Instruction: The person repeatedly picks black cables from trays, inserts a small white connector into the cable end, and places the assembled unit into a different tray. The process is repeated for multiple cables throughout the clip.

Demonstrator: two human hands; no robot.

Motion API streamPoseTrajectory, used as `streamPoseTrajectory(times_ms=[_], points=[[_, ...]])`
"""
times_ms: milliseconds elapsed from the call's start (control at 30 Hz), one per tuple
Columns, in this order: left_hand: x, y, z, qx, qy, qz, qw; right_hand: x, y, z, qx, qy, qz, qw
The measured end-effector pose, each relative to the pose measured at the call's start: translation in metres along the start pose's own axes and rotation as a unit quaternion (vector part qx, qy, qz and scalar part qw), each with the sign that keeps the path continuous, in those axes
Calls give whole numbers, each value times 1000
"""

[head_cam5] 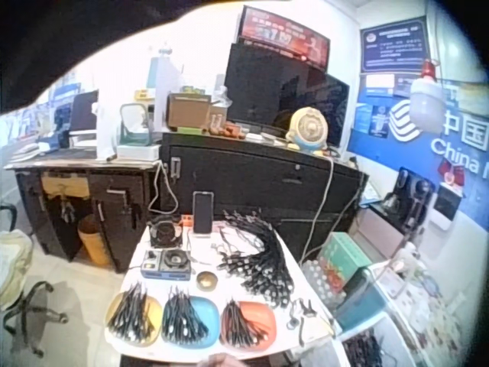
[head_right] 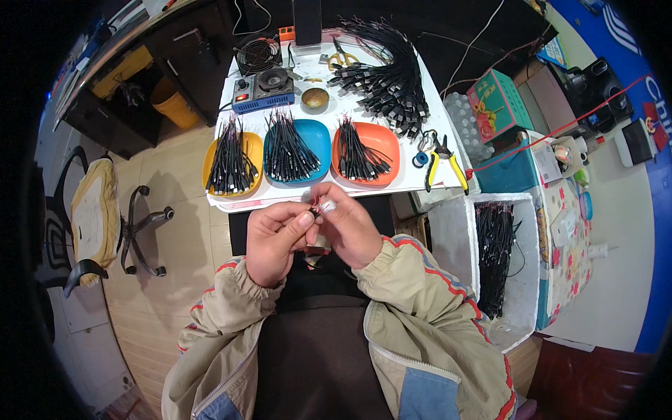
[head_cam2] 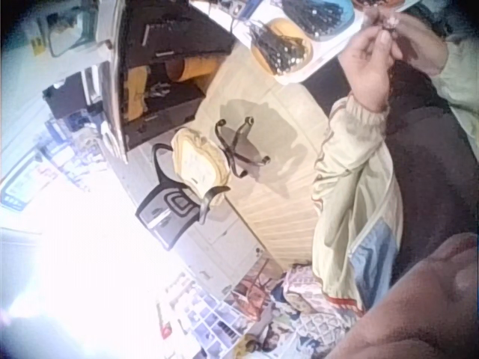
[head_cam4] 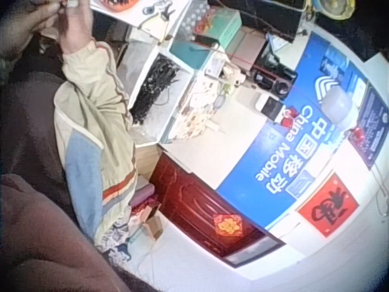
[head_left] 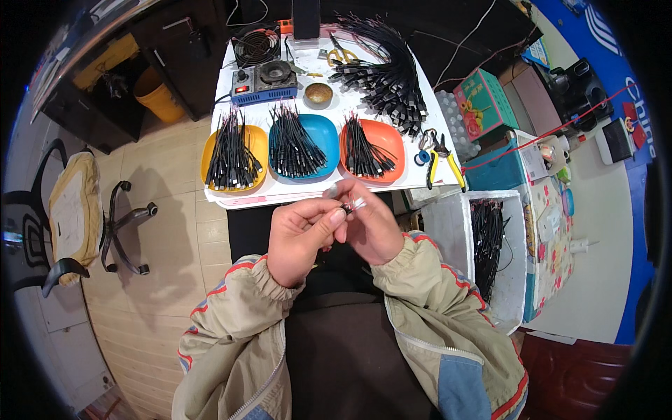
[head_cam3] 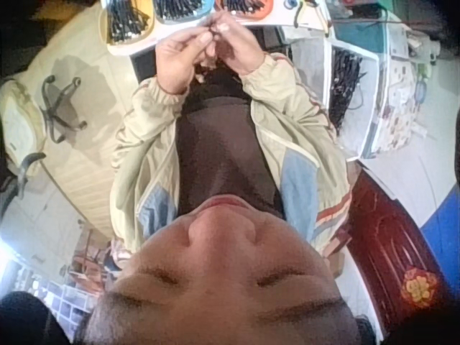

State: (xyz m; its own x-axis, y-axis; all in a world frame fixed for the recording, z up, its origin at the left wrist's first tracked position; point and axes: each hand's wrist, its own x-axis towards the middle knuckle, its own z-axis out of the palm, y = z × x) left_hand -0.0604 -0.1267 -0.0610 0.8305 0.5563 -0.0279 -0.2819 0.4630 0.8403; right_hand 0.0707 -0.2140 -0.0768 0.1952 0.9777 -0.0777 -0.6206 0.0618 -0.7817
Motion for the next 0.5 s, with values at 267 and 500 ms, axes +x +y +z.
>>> streamPoseTrajectory(times_ms=[267, 500], points=[[-6, 3, -1, 97, 0, -21, 995, -5, -48, 5, -454, -16, -88, 887], [-10, 4, -2, 90, -24, -49, 994, -10, -35, 7, -467, 3, -154, 871]])
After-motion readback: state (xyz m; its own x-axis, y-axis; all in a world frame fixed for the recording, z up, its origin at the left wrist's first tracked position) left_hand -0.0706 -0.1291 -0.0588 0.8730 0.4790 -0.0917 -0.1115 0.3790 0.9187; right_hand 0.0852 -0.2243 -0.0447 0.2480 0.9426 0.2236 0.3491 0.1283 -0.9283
